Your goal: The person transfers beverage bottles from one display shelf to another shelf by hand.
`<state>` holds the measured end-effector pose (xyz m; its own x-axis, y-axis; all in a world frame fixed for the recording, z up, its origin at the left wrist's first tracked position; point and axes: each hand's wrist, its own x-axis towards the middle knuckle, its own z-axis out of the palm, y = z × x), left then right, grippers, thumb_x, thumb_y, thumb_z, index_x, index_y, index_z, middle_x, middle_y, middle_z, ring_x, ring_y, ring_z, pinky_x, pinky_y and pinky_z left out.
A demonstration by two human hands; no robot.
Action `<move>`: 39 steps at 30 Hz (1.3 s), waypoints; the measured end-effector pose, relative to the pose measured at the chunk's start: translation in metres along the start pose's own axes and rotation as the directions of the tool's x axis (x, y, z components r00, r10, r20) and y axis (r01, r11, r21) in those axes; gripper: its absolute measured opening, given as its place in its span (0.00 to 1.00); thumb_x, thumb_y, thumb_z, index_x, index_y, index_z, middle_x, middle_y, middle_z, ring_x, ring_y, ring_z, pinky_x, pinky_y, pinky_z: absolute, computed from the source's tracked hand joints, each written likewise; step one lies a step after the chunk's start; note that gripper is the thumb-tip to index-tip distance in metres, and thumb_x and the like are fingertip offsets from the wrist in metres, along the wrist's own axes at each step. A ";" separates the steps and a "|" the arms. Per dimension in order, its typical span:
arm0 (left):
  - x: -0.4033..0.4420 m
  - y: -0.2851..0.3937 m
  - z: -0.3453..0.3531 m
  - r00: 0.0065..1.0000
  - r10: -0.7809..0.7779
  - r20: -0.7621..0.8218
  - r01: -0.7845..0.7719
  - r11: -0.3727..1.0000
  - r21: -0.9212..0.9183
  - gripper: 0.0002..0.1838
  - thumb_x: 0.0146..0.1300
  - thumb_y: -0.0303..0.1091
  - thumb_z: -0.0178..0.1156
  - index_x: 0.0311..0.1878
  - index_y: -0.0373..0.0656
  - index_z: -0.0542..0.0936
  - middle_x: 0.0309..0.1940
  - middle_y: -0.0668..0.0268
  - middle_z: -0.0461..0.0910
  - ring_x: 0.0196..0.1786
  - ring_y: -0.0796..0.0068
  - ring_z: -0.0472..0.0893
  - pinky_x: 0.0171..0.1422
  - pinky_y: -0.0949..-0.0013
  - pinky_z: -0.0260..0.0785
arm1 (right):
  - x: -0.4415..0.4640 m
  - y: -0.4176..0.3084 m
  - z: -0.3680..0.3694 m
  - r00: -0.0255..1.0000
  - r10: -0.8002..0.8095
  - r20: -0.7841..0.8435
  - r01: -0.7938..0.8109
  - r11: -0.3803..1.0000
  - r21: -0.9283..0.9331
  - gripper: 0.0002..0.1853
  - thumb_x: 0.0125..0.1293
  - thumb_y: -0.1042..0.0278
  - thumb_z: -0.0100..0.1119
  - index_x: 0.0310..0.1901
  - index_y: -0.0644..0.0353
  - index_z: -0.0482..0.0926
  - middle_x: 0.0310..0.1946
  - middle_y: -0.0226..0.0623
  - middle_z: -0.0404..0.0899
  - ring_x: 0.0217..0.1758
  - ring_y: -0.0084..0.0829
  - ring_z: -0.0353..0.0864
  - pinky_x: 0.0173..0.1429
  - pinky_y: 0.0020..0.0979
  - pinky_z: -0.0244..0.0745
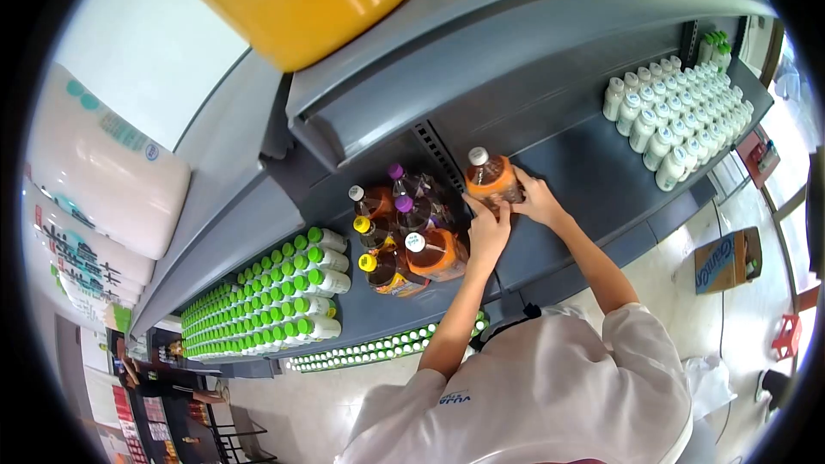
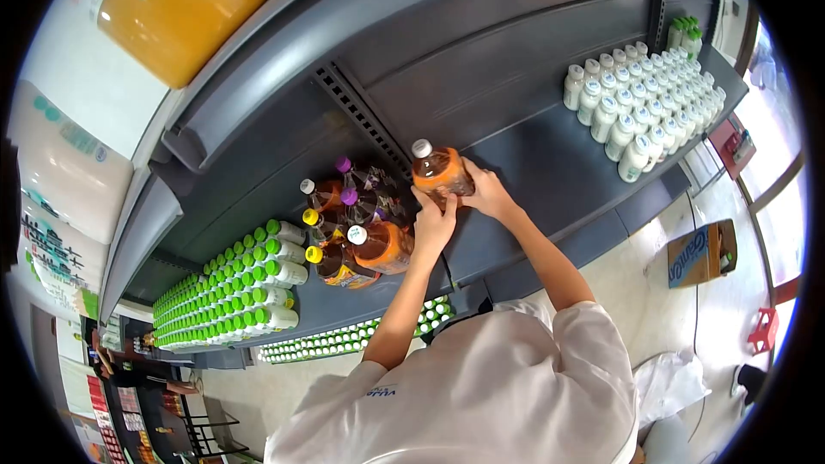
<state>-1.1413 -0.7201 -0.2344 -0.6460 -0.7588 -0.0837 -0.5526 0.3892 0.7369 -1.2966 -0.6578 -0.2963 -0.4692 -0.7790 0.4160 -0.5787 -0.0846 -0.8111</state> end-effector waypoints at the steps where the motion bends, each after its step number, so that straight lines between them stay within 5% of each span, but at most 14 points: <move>1: 0.008 -0.002 0.005 1.000 -0.027 -0.016 0.026 0.999 -0.020 0.56 0.73 0.57 0.53 0.77 0.19 0.34 0.49 0.31 0.82 0.56 0.32 0.82 0.65 0.49 0.74 | 0.010 -0.007 -0.003 0.996 0.061 0.072 -0.056 0.996 -0.073 0.45 0.53 0.70 0.78 0.73 0.64 0.66 0.49 0.50 0.83 0.46 0.43 0.87 0.51 0.39 0.83; 6: 0.020 -0.009 0.016 1.000 -0.027 -0.011 0.026 0.991 -0.132 0.57 0.73 0.53 0.56 0.76 0.17 0.29 0.71 0.21 0.59 0.74 0.30 0.66 0.79 0.52 0.59 | 0.046 0.027 0.017 0.992 -0.105 0.065 0.109 0.992 -0.056 0.47 0.47 0.63 0.81 0.71 0.62 0.69 0.49 0.48 0.74 0.48 0.54 0.81 0.55 0.43 0.82; 9: 0.037 -0.028 0.041 0.991 0.136 0.017 -0.131 0.976 -0.173 0.61 0.72 0.50 0.61 0.73 0.13 0.27 0.77 0.21 0.26 0.83 0.34 0.24 0.87 0.55 0.27 | 0.051 0.016 0.016 0.999 -0.017 0.038 0.022 0.992 -0.122 0.48 0.49 0.59 0.81 0.73 0.58 0.68 0.48 0.48 0.74 0.51 0.54 0.82 0.54 0.47 0.82; 16: 0.058 -0.049 0.056 0.972 0.234 0.004 -0.231 0.960 -0.160 0.65 0.70 0.47 0.65 0.73 0.19 0.20 0.78 0.28 0.20 0.84 0.47 0.23 0.87 0.57 0.38 | 0.050 0.009 0.009 0.993 0.120 0.015 -0.115 0.977 -0.181 0.52 0.52 0.58 0.79 0.77 0.57 0.62 0.47 0.45 0.78 0.49 0.52 0.83 0.52 0.47 0.81; 20: 0.032 -0.029 0.047 0.984 0.159 -0.084 -0.180 0.903 -0.389 0.54 0.72 0.39 0.62 0.81 0.30 0.31 0.82 0.37 0.36 0.79 0.48 0.62 0.77 0.61 0.64 | 0.031 0.015 0.011 0.989 0.116 -0.094 -0.127 0.985 -0.117 0.44 0.56 0.68 0.75 0.75 0.56 0.66 0.49 0.47 0.81 0.49 0.51 0.84 0.52 0.44 0.82; 21: 0.029 -0.042 0.061 0.960 0.140 -0.242 -0.220 0.912 -0.347 0.43 0.73 0.31 0.60 0.83 0.36 0.48 0.79 0.46 0.54 0.63 0.58 0.79 0.64 0.63 0.74 | 0.021 0.015 0.003 0.987 0.129 -0.094 -0.129 0.992 0.010 0.39 0.58 0.72 0.72 0.73 0.57 0.70 0.48 0.45 0.82 0.49 0.47 0.86 0.53 0.41 0.83; 24: -0.020 -0.041 0.061 0.951 0.193 -0.244 -0.279 0.875 -0.396 0.33 0.72 0.26 0.59 0.77 0.36 0.60 0.71 0.55 0.67 0.56 0.67 0.82 0.54 0.68 0.77 | -0.035 -0.001 -0.033 0.963 0.112 -0.246 -0.070 0.982 0.173 0.32 0.61 0.76 0.70 0.68 0.58 0.74 0.45 0.40 0.84 0.44 0.34 0.87 0.52 0.34 0.84; 26: -0.053 -0.060 0.069 0.927 0.371 -0.059 -0.324 0.711 -0.624 0.24 0.70 0.21 0.62 0.67 0.35 0.71 0.66 0.56 0.73 0.50 0.74 0.82 0.48 0.74 0.75 | -0.095 -0.018 -0.066 0.911 0.229 -0.343 -0.182 0.970 0.163 0.27 0.62 0.75 0.70 0.64 0.59 0.78 0.46 0.36 0.85 0.40 0.26 0.86 0.47 0.29 0.82; 28: -0.091 -0.054 0.058 0.697 0.634 0.335 -0.401 0.732 -0.552 0.21 0.72 0.24 0.58 0.68 0.38 0.74 0.56 0.59 0.80 0.48 0.74 0.82 0.48 0.73 0.74 | -0.168 -0.029 -0.107 0.832 0.402 -0.382 -0.332 0.913 0.237 0.22 0.66 0.75 0.65 0.62 0.59 0.79 0.43 0.34 0.86 0.39 0.22 0.85 0.47 0.27 0.81; 30: -0.113 -0.063 0.065 0.401 0.455 0.795 -0.150 0.889 -0.433 0.19 0.73 0.26 0.58 0.66 0.41 0.77 0.51 0.61 0.83 0.48 0.74 0.82 0.50 0.70 0.74 | -0.269 0.018 -0.123 0.572 0.541 -0.617 -0.350 0.841 0.412 0.18 0.72 0.69 0.58 0.62 0.60 0.79 0.43 0.31 0.85 0.39 0.21 0.81 0.47 0.26 0.78; 33: -0.125 -0.072 0.087 0.242 0.291 0.926 -0.133 0.955 -0.266 0.22 0.75 0.33 0.58 0.69 0.45 0.74 0.48 0.63 0.84 0.48 0.73 0.82 0.55 0.66 0.74 | -0.398 0.017 -0.145 -0.128 0.698 -0.705 -0.409 0.611 0.678 0.16 0.75 0.59 0.56 0.57 0.57 0.81 0.37 0.29 0.81 0.35 0.19 0.77 0.41 0.25 0.74; 35: -0.119 -0.113 0.119 0.223 0.202 0.954 -0.229 0.962 -0.150 0.25 0.72 0.40 0.62 0.69 0.44 0.74 0.51 0.60 0.85 0.51 0.67 0.84 0.57 0.64 0.75 | -0.487 0.046 -0.136 -0.327 0.662 -0.675 -0.194 0.652 0.733 0.16 0.77 0.54 0.55 0.53 0.56 0.82 0.34 0.29 0.79 0.35 0.21 0.77 0.41 0.25 0.74; 38: -0.115 -0.163 0.158 0.343 0.163 0.925 -0.400 0.916 -0.013 0.26 0.69 0.47 0.65 0.64 0.41 0.76 0.46 0.57 0.87 0.48 0.59 0.86 0.55 0.57 0.77 | -0.585 0.068 -0.041 -0.141 0.784 -0.605 -0.345 0.534 0.772 0.20 0.77 0.49 0.52 0.42 0.58 0.82 0.26 0.31 0.80 0.26 0.28 0.79 0.33 0.30 0.77; 39: -0.109 -0.183 0.167 0.324 0.226 0.919 -0.447 0.893 -0.062 0.25 0.69 0.46 0.64 0.63 0.41 0.77 0.46 0.56 0.87 0.48 0.58 0.86 0.54 0.57 0.77 | -0.654 0.084 0.014 -0.033 0.925 -0.379 -0.627 0.277 0.729 0.16 0.75 0.55 0.52 0.44 0.59 0.83 0.31 0.36 0.85 0.30 0.32 0.84 0.36 0.33 0.80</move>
<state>-1.0580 -0.6217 -0.4723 -0.8177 0.3222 -0.4771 -0.1722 0.6539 0.7368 -1.0288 -0.1641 -0.6422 -0.7729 0.1828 -0.6076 0.6198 0.0121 -0.7847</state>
